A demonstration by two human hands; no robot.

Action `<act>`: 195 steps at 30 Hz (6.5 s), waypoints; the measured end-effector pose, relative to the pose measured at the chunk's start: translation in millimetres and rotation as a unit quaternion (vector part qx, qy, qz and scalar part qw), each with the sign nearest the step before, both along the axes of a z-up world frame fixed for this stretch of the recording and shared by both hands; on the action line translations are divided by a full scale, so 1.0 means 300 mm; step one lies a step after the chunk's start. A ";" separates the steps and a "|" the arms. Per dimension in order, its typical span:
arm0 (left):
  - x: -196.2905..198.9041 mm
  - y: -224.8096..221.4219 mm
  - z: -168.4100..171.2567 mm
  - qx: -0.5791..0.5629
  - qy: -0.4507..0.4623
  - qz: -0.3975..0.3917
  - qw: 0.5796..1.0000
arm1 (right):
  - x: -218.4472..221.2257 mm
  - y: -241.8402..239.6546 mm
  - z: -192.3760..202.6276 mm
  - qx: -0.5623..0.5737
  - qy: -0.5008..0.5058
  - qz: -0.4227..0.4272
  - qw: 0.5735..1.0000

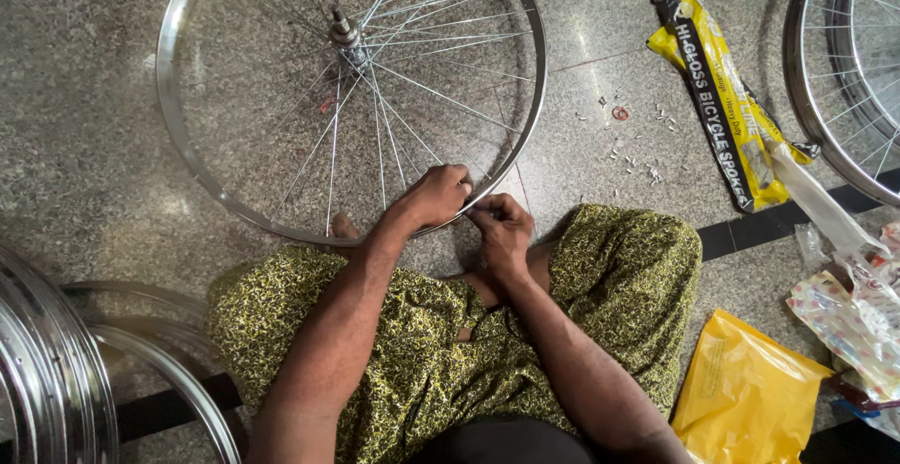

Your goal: The person threads spokes through the hub of a bicycle wheel and attaches them to the rim by hand, handling the metal spokes one at a time.

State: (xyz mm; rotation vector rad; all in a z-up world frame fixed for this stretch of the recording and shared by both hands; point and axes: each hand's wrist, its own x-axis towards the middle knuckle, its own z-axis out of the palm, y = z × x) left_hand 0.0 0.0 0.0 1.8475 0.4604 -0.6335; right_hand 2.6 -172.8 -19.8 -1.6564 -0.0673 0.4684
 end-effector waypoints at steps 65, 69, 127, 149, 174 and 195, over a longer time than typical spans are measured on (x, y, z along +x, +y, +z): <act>-0.018 -0.004 0.070 0.158 0.022 -0.038 0.986 | 0.080 0.003 0.053 0.004 0.128 0.063 0.990; 0.014 0.046 -0.034 0.084 -0.032 0.085 0.992 | 0.083 -0.011 0.006 -0.043 0.172 0.062 0.982; 0.468 0.263 0.022 -0.241 -0.236 0.803 0.492 | 0.266 -0.038 -0.045 0.239 0.260 -0.188 0.917; 0.097 0.147 0.054 0.189 -0.033 0.286 0.939 | 0.253 -0.041 -0.060 0.226 0.228 -0.184 0.929; -0.007 -0.100 0.077 -0.032 0.017 0.190 0.981 | 0.003 -0.061 0.045 0.028 0.066 -0.040 0.997; -0.036 -0.132 0.063 0.030 -0.094 0.141 0.985 | 0.054 -0.039 0.037 -0.008 0.109 -0.008 0.994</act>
